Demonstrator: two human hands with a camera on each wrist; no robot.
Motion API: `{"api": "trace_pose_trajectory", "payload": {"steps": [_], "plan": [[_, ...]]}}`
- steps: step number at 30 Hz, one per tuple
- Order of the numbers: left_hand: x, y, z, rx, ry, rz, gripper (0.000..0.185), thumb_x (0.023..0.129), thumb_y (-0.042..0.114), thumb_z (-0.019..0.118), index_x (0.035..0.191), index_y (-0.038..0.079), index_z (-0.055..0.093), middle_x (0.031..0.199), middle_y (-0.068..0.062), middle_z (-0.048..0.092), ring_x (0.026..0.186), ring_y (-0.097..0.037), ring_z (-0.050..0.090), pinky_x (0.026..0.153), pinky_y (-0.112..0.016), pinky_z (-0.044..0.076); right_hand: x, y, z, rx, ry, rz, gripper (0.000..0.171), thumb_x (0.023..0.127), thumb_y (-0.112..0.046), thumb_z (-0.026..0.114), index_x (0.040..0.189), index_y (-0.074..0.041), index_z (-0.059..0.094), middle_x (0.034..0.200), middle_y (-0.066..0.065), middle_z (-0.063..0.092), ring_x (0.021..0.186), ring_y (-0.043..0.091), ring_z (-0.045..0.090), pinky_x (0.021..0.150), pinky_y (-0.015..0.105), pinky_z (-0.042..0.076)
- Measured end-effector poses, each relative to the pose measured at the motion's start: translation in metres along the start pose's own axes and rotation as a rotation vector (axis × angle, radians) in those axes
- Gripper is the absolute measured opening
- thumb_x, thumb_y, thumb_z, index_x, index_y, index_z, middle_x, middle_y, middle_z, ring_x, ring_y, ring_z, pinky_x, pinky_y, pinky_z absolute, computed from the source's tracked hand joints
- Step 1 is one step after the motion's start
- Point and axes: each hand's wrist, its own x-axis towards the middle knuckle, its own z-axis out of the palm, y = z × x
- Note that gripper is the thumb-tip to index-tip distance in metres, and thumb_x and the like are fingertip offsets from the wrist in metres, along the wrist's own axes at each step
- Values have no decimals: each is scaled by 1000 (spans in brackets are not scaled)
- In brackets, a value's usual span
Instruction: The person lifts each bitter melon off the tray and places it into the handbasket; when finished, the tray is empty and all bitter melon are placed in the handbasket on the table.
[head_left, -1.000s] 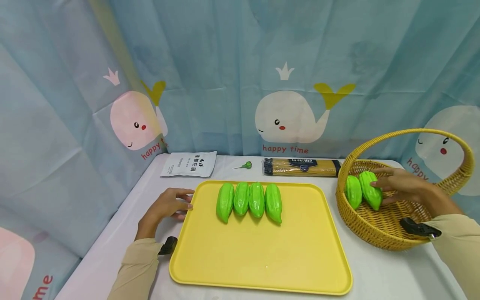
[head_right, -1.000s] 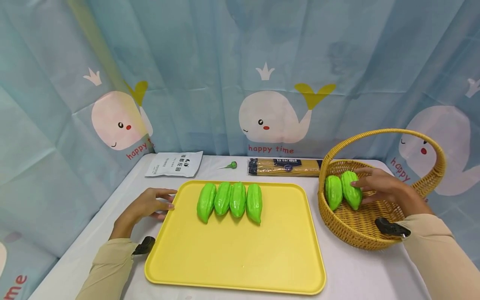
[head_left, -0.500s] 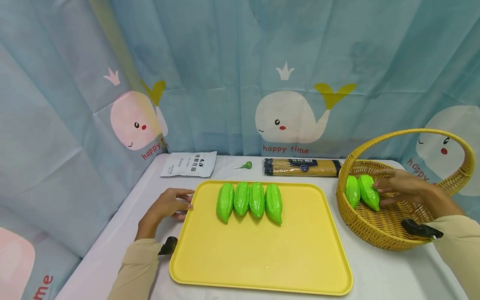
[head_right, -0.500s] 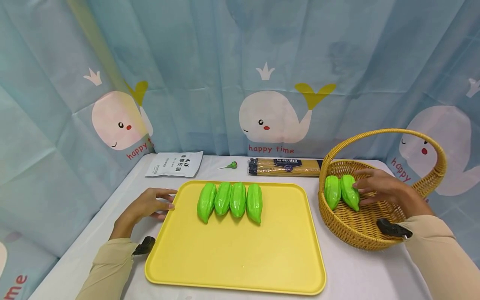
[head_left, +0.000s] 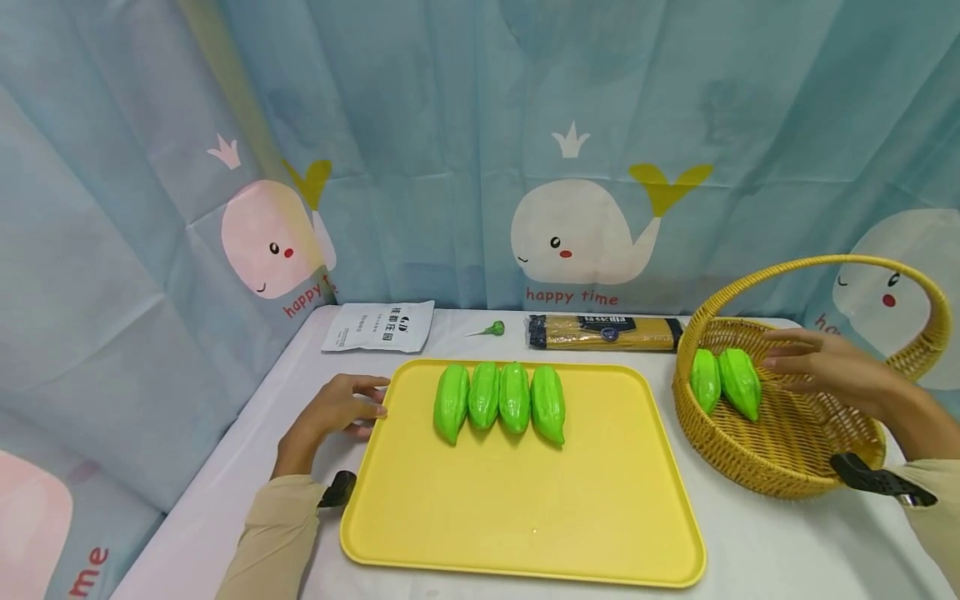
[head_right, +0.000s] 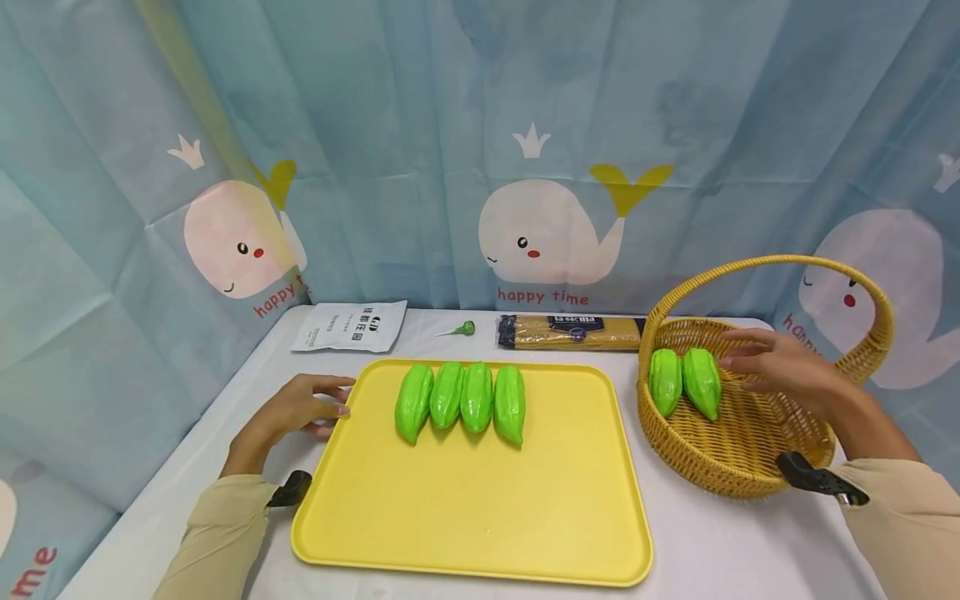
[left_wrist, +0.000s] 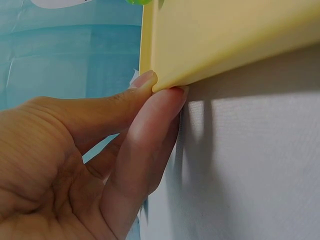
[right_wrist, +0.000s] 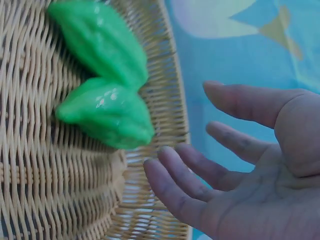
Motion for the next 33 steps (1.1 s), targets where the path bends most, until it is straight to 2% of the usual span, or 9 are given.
{"api": "trace_pose_trajectory", "payload": {"steps": [3, 9, 14, 16, 19, 22, 26, 33], "plan": [[1, -2, 0, -5, 1, 3, 56, 96, 6, 76, 150, 0, 58, 131, -23, 66, 72, -17, 69, 64, -29, 61, -9, -5, 4, -6, 65, -21, 77, 112, -29, 56, 164, 10, 16, 158, 43, 30, 96, -17, 55, 87, 36, 63], [2, -3, 1, 7, 0, 10, 56, 96, 7, 76, 149, 1, 59, 131, -23, 67, 73, -16, 68, 65, -29, 61, -29, -16, 19, -4, 197, -72, 80, 108, -36, 62, 165, 2, 22, 158, 34, 30, 94, -15, 58, 81, 27, 62], [1, -1, 0, 5, 2, 16, 55, 96, 6, 75, 149, -1, 59, 130, -24, 67, 72, -16, 68, 65, -28, 61, -42, -31, 36, -6, 225, -97, 83, 107, -37, 64, 168, -1, 21, 158, 28, 34, 97, -15, 58, 79, 20, 59], [0, -1, 1, 10, 3, 16, 55, 96, 6, 75, 149, -1, 59, 130, -24, 67, 72, -17, 68, 65, -29, 61, -45, -35, 43, 9, 227, -116, 80, 107, -35, 65, 167, -1, 24, 155, 18, 40, 99, -15, 59, 79, 19, 58], [-1, -1, 1, 18, 9, 14, 56, 96, 7, 76, 149, -1, 59, 130, -24, 67, 72, -17, 68, 65, -29, 61, -49, -41, 52, 59, 218, -187, 68, 108, -26, 64, 162, -2, 32, 147, -3, 48, 105, -11, 63, 81, 22, 61], [-2, -1, 1, 19, 11, 11, 56, 96, 7, 76, 149, -1, 59, 131, -24, 66, 72, -16, 68, 65, -29, 61, -52, -49, 61, 119, 184, -253, 54, 108, -18, 63, 157, -10, 41, 139, -16, 53, 109, -3, 68, 84, 26, 62], [-1, 0, 1, 5, 7, 10, 56, 96, 6, 75, 149, -1, 59, 131, -24, 66, 72, -17, 68, 65, -28, 61, -54, -62, 73, 158, 141, -280, 48, 108, -16, 62, 154, -17, 48, 138, -15, 59, 110, 6, 71, 84, 29, 63], [-1, 0, 1, 14, 13, 10, 55, 96, 6, 76, 148, -1, 60, 130, -23, 67, 72, -17, 67, 65, -28, 60, -51, -85, 96, 222, 65, -312, 49, 107, -14, 65, 153, -9, 51, 134, -13, 66, 114, 7, 70, 88, 30, 62]]}}
